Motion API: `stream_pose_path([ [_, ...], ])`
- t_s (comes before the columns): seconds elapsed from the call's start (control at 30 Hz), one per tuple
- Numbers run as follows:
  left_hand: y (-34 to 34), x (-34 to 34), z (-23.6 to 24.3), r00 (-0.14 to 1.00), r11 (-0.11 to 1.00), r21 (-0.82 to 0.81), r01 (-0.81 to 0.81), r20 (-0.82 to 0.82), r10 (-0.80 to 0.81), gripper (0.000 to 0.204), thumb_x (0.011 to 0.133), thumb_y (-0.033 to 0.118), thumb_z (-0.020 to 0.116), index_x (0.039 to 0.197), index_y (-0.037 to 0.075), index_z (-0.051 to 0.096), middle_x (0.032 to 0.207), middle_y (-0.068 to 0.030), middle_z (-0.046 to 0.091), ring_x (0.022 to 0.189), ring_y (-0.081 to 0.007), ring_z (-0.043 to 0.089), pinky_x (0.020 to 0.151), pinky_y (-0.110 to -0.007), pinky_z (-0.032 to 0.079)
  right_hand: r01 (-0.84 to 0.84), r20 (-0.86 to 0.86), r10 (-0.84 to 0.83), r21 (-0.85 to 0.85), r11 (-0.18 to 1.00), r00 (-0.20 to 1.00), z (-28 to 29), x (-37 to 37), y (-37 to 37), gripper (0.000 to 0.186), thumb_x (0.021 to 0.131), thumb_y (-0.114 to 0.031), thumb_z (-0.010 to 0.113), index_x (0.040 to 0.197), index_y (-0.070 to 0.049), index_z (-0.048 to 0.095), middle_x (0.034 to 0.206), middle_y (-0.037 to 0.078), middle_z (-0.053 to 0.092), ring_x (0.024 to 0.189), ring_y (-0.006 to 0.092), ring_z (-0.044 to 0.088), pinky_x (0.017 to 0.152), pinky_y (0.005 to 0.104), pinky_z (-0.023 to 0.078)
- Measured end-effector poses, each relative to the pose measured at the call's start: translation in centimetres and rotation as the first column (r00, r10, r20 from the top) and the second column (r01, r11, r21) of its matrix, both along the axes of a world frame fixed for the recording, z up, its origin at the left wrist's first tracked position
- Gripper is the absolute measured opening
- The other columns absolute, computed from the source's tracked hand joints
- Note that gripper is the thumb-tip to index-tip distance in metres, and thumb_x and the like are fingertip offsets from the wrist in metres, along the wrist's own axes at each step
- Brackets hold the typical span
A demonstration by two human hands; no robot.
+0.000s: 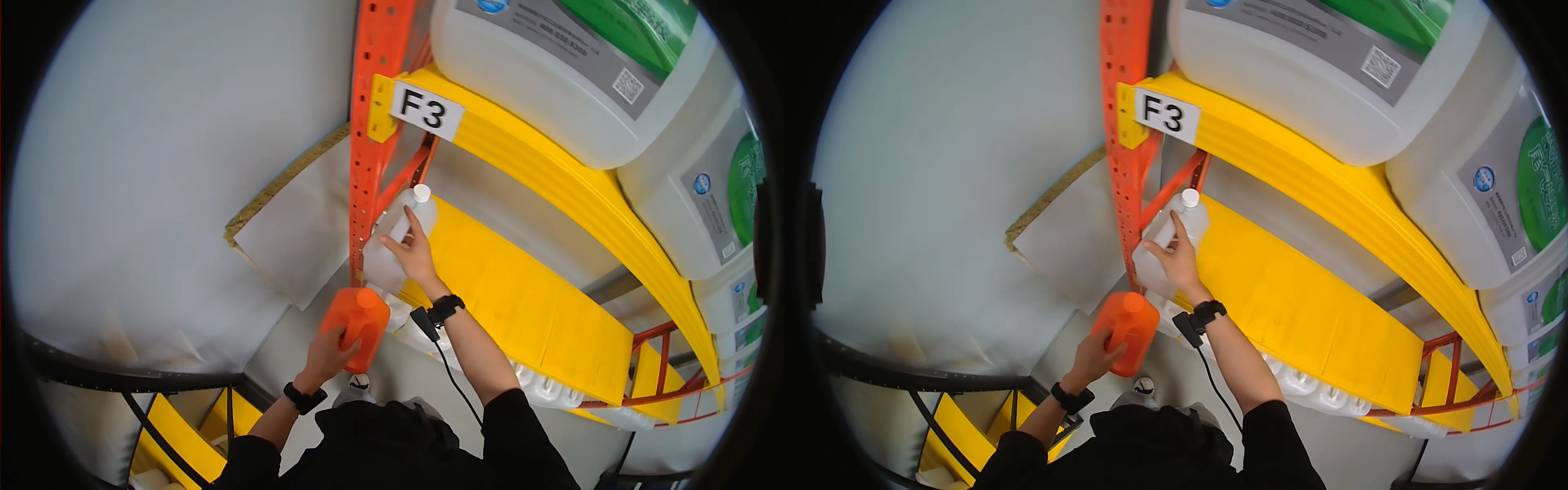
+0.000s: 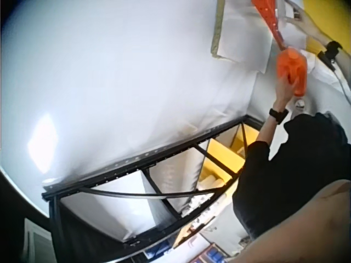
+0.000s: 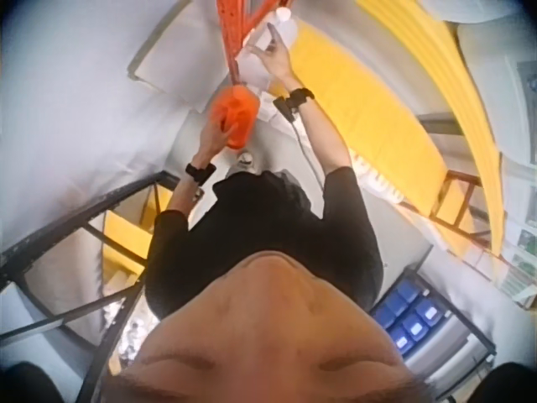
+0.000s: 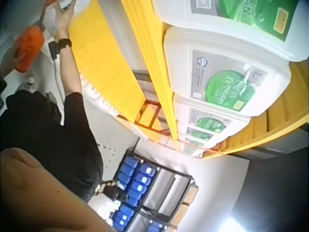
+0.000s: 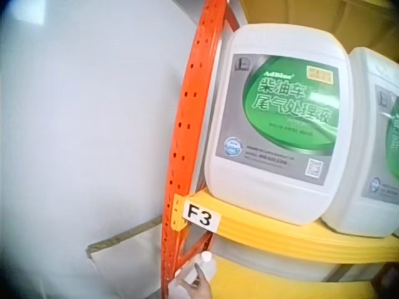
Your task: The person repeatedly picks up plastic jugs of various colors from a wooden pallet and places them onto metal shelving units. The person handles blue, orange, white, and black jugs, moving them in pairs or individually to different shelf levels.
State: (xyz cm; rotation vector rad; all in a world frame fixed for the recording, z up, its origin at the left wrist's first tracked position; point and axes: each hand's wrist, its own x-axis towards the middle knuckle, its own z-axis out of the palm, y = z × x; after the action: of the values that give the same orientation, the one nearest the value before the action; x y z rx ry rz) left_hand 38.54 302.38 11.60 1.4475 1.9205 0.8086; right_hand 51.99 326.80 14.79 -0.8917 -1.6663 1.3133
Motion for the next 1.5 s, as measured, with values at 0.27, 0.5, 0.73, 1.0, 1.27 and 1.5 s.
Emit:
stream_pose_path([
  [0.27,3.7,6.5,3.3,0.96,0.958,0.063,0.279,-0.054,-0.276,0.039,0.086,0.039,0.065,0.1,0.003,0.064,0.082,-0.0182,0.067,0.079,-0.0392,0.065,0.069,-0.046,0.051,0.097,0.205,-0.123,0.129,0.987,0.971,-2.8,14.0,-6.9,0.086,0.086,-0.028,0.077,0.153,-0.007,0.028,0.128,0.022,0.054,0.115,0.0304,0.057,0.093,0.0394,0.051],
  [0.5,8.3,14.3,5.7,0.956,0.975,0.107,0.197,-0.24,-0.167,0.04,0.088,0.039,0.064,0.1,0.001,0.064,0.082,-0.0221,0.067,0.078,-0.0411,0.065,0.068,-0.048,0.052,0.138,0.166,-0.147,0.062,0.988,0.975,-4.6,21.7,-13.6,0.105,0.079,-0.034,0.083,0.156,-0.005,0.018,0.148,0.026,0.033,0.134,0.0387,0.04,0.104,0.0446,0.043],
  [0.73,12.5,15.3,9.2,0.954,0.924,0.308,0.226,-0.264,-0.146,0.038,0.09,0.038,0.065,0.098,0.0,0.064,0.079,-0.0227,0.065,0.075,-0.042,0.064,0.065,-0.047,0.05,0.101,0.248,-0.172,0.274,0.957,0.954,0.0,20.5,-12.7,0.117,0.07,-0.038,0.088,0.158,-0.012,0.015,0.154,0.032,0.02,0.139,0.0468,0.033,0.109,0.0475,0.039],
  [1.0,19.8,12.3,4.5,0.954,0.864,0.427,0.266,-0.246,-0.173,0.045,0.092,0.039,0.063,0.115,0.001,0.062,0.093,-0.023,0.068,0.085,-0.0432,0.066,0.073,-0.049,0.053,0.207,0.384,-0.335,0.336,0.919,0.861,-3.9,15.8,-7.3,0.112,0.07,-0.039,0.087,0.157,-0.018,0.02,0.156,0.031,0.017,0.138,0.0497,0.034,0.107,0.0484,0.043],
  [1.27,17.8,13.0,4.7,0.891,0.801,0.433,0.413,-0.376,-0.256,0.077,0.077,0.027,0.08,0.14,0.004,0.042,0.126,-0.0215,0.053,0.118,-0.0414,0.053,0.099,-0.048,0.045,0.391,0.357,-0.404,0.111,0.914,0.842,-6.9,17.6,-12.0,0.097,0.081,-0.033,0.078,0.157,-0.018,0.02,0.141,0.027,0.048,0.104,0.0418,0.064,0.091,0.0466,0.052],
  [1.5,20.7,11.8,0.1,0.835,0.572,0.627,0.528,-0.506,-0.216,0.066,0.089,0.027,0.073,0.141,-0.001,0.044,0.143,-0.0222,0.047,0.13,-0.0394,0.046,0.11,-0.047,0.037,0.8,0.658,-0.534,-0.181,0.572,0.531,-19.1,28.2,-31.8,0.083,0.087,-0.038,0.071,0.151,-0.009,0.029,0.126,0.024,0.061,0.105,0.0353,0.066,0.089,0.0442,0.053],
])
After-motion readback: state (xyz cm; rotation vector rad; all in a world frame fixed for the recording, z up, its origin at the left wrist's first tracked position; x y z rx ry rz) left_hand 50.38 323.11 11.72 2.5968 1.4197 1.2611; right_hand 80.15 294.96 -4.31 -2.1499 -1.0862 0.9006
